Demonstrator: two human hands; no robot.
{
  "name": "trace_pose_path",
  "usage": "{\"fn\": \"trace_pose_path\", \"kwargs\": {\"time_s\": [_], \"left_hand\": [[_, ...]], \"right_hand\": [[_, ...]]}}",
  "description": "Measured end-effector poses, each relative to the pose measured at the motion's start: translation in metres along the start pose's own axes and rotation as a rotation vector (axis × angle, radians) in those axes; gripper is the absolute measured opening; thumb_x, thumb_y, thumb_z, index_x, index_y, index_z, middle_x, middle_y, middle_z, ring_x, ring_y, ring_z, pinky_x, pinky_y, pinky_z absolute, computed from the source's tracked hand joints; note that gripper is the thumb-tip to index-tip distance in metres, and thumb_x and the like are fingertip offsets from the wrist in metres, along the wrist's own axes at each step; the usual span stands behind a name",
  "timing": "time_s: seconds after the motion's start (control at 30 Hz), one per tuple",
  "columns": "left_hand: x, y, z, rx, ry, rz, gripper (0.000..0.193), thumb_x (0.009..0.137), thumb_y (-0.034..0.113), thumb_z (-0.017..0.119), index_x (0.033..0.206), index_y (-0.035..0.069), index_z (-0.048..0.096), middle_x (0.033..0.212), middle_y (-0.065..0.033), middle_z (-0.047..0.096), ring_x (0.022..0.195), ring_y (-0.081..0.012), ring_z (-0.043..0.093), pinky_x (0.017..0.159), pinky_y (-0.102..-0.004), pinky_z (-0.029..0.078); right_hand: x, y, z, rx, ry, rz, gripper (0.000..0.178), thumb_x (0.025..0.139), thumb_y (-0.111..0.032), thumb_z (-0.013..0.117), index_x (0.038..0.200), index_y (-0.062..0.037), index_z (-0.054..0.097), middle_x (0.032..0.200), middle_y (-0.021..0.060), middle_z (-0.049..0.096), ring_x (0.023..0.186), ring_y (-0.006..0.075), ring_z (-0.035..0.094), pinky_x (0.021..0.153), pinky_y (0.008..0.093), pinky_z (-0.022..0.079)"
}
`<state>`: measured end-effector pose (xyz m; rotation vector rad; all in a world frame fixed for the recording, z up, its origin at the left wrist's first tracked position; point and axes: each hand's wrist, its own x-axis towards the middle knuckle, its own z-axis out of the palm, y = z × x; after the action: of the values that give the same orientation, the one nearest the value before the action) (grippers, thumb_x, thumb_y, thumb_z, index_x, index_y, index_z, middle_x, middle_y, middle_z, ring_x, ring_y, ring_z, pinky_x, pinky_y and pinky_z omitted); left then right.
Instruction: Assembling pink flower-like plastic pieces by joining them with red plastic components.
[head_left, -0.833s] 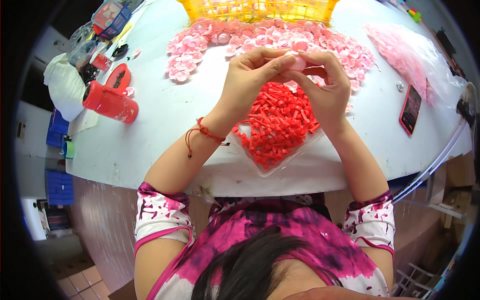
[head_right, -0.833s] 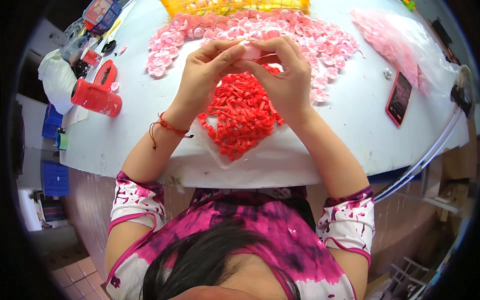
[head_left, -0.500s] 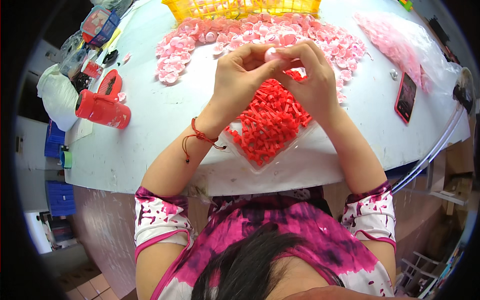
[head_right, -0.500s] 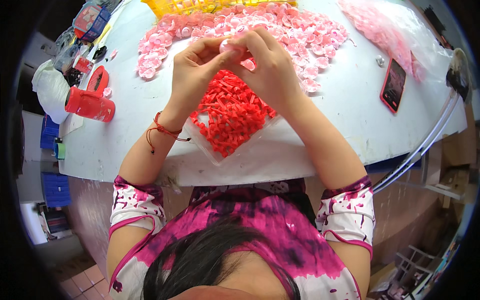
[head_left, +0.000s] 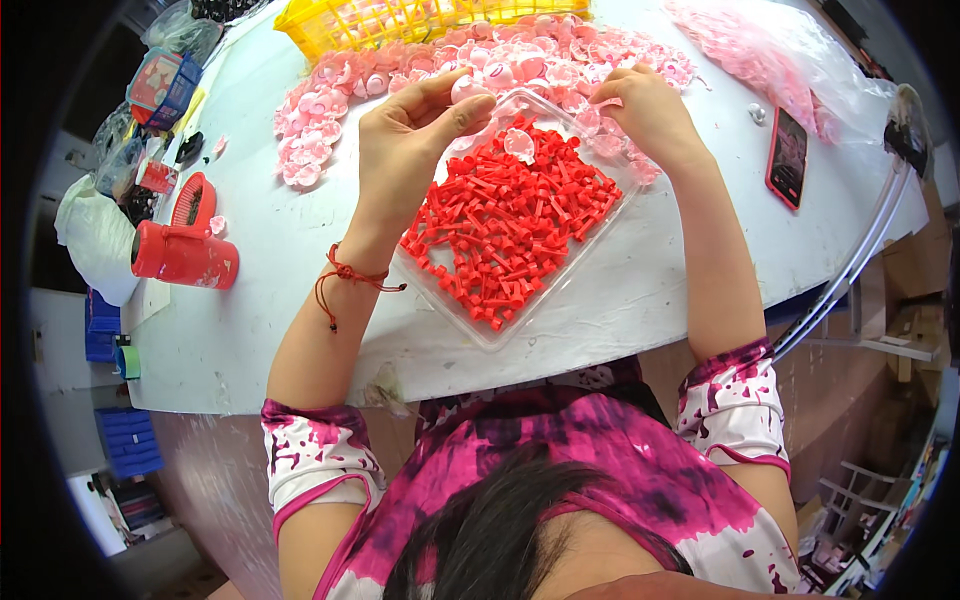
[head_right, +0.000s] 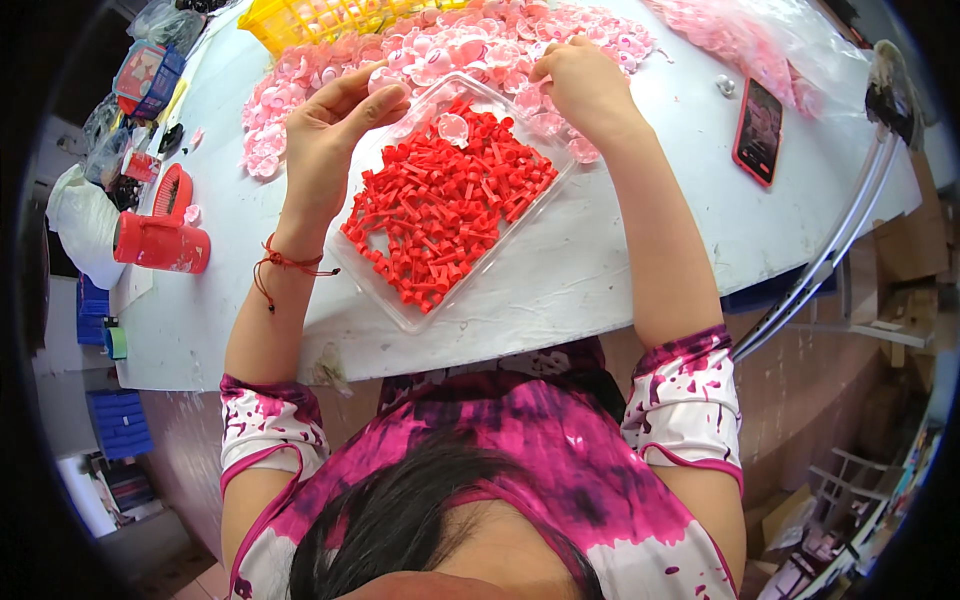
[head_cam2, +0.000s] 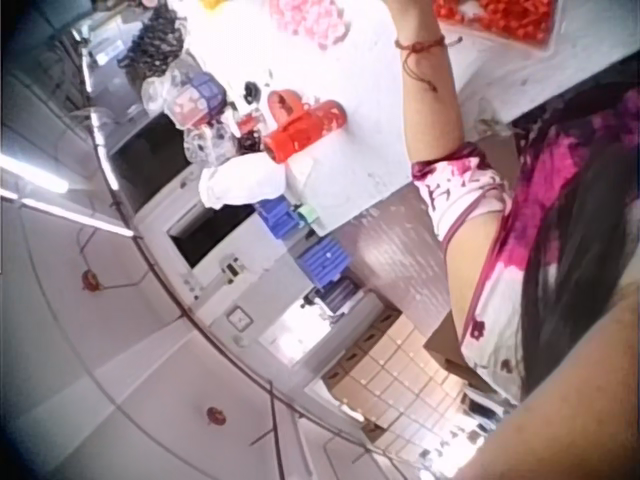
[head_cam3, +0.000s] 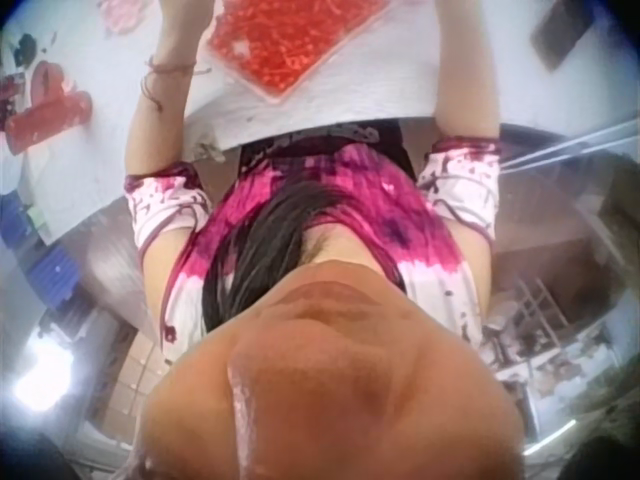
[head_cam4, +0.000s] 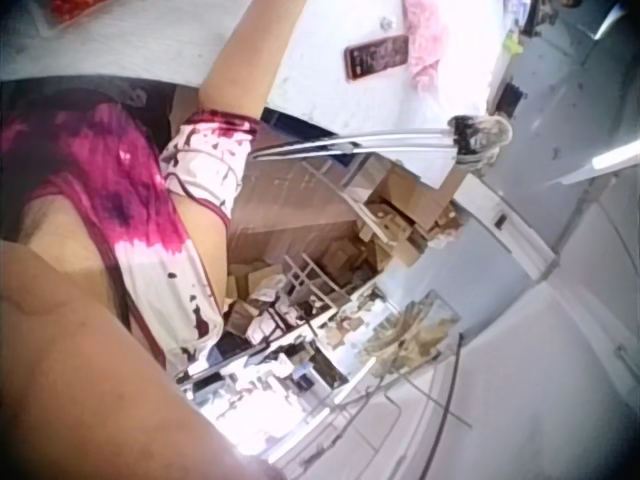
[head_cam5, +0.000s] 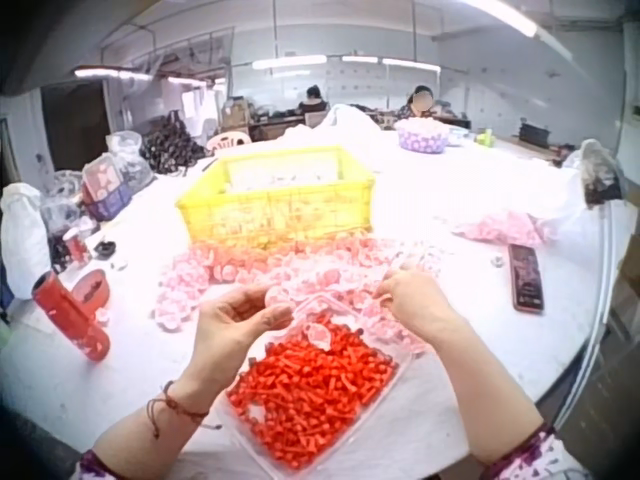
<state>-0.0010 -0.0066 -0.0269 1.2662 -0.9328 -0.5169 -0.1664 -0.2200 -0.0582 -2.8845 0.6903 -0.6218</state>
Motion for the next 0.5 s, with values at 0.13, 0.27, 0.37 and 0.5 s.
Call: {"fn": "trace_pose_path", "kwargs": {"time_s": [0.13,0.27,0.37,0.5], "left_hand": [[0.0,-0.001,-0.002,0.033,-0.008,-0.004,0.033,0.083,0.008,0.07,0.111,-0.006,0.06,0.093,-0.011,0.069,0.083,-0.0145,0.067,0.077,-0.0245,0.054],[-0.002,-0.001,-0.005,0.001,-0.004,-0.031,0.034,0.083,0.009,0.071,0.112,-0.005,0.06,0.092,-0.0108,0.069,0.083,-0.0145,0.067,0.078,-0.025,0.053],[-0.002,-0.002,-0.009,-0.074,-0.021,-0.075,0.034,0.083,0.009,0.07,0.113,-0.005,0.06,0.095,-0.0121,0.068,0.086,-0.0169,0.067,0.08,-0.027,0.054],[0.0,-0.006,-0.012,-0.284,-0.126,-0.157,0.033,0.085,0.009,0.068,0.114,-0.005,0.059,0.098,-0.0135,0.067,0.088,-0.02,0.067,0.082,-0.0301,0.054]], "right_hand": [[0.0,0.0,0.007,-0.069,-0.004,0.0,0.018,0.076,-0.008,0.064,0.092,-0.0116,0.072,0.092,0.0038,0.067,0.099,0.022,0.055,0.084,0.0358,0.049],[0.006,-0.014,-0.002,0.22,-0.005,0.197,0.02,0.081,-0.012,0.065,0.1,-0.0081,0.07,0.096,0.007,0.068,0.092,0.0202,0.061,0.083,0.0323,0.05],[0.009,-0.027,-0.015,0.742,-0.016,0.222,0.027,0.087,-0.021,0.065,0.106,-0.0017,0.068,0.101,0.01,0.068,0.087,0.0162,0.065,0.082,0.0268,0.05],[0.0,-0.052,-0.024,1.46,-0.181,0.15,0.032,0.088,-0.02,0.065,0.111,0.0017,0.064,0.104,0.0098,0.067,0.093,0.0155,0.065,0.086,0.0262,0.051]]}}
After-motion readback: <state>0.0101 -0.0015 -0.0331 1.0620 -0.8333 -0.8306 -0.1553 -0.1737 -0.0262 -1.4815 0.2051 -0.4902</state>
